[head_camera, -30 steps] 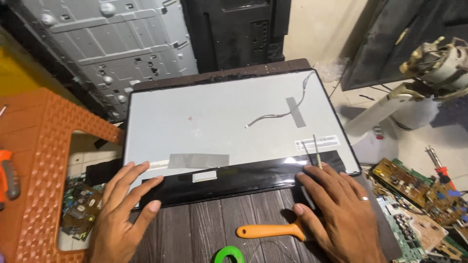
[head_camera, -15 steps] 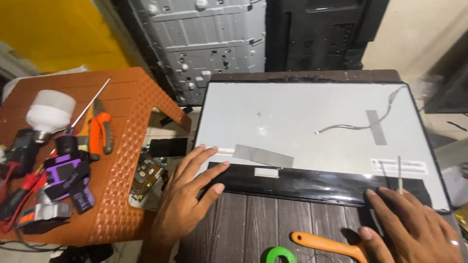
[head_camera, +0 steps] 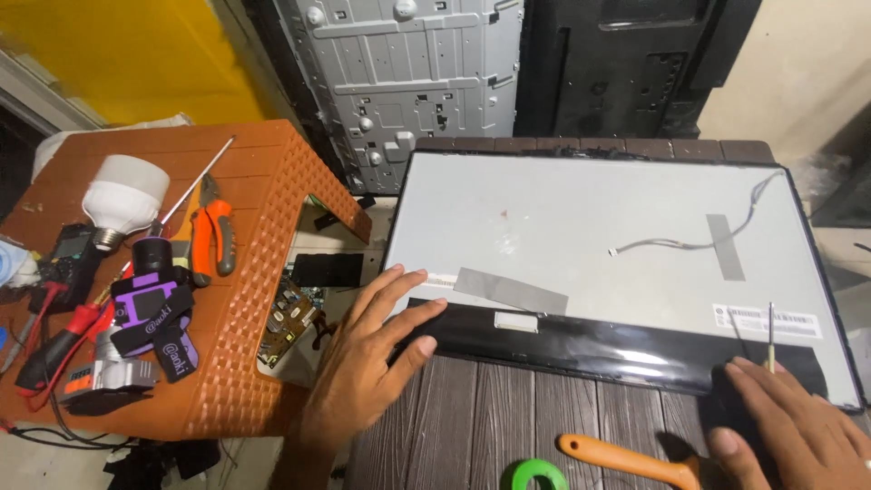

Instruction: The person uses a screwdriver to tighten screws on the circuit board of a disassembled LCD screen. They then lift and reposition the screen on the table and briefly handle a smartphone.

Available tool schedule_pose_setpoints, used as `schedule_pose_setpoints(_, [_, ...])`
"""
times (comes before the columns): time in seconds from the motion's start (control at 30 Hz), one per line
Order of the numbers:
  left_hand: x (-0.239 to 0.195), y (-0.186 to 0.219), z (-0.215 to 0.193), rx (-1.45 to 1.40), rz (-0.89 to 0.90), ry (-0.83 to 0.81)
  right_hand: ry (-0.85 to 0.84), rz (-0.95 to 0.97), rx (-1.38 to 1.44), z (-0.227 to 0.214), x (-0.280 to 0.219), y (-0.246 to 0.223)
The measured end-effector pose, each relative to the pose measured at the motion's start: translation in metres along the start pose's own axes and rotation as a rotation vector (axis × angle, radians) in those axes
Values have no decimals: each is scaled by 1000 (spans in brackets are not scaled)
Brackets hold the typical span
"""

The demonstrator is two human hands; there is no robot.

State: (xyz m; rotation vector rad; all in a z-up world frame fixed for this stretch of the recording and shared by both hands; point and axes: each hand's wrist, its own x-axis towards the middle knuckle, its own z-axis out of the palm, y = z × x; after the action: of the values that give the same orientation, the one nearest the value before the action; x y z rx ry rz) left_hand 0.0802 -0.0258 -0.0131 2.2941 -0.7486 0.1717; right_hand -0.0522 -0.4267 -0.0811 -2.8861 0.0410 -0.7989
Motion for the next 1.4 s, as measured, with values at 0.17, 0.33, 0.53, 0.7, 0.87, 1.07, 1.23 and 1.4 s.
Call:
schedule_pose_setpoints(0.17, [-8, -17, 10, 36, -7, 1, -169, 50, 195, -43, 17, -21])
schedule_pose_setpoints(0.33, [-13, -25, 22, -71, -103, 318, 59, 356, 541, -74, 24, -48])
schedule_pose_setpoints(0.53, [-16, -53, 42, -550, -618, 295, 168, 539, 1009, -75, 20, -9])
schedule_pose_setpoints(0.7, [-5, -1, 23, -594, -834, 217, 122, 663, 1381, -103, 44, 14])
schedule_pose_setpoints(0.87, [-11, -33, 38, -665, -683, 294, 45, 929, 1584, -132, 77, -2])
schedule_pose_setpoints(1.07, [-16, -23, 35, -658, -658, 266, 65, 812, 1460, -141, 61, -2])
schedule_pose_setpoints(1.23, [-21, -20, 31, -568, -666, 234, -1, 698, 1524, -143, 22, 32])
schedule_pose_setpoints(1.4, [-26, -50, 37, -579, -793, 203, 31, 604, 1508, 54, -154, 11])
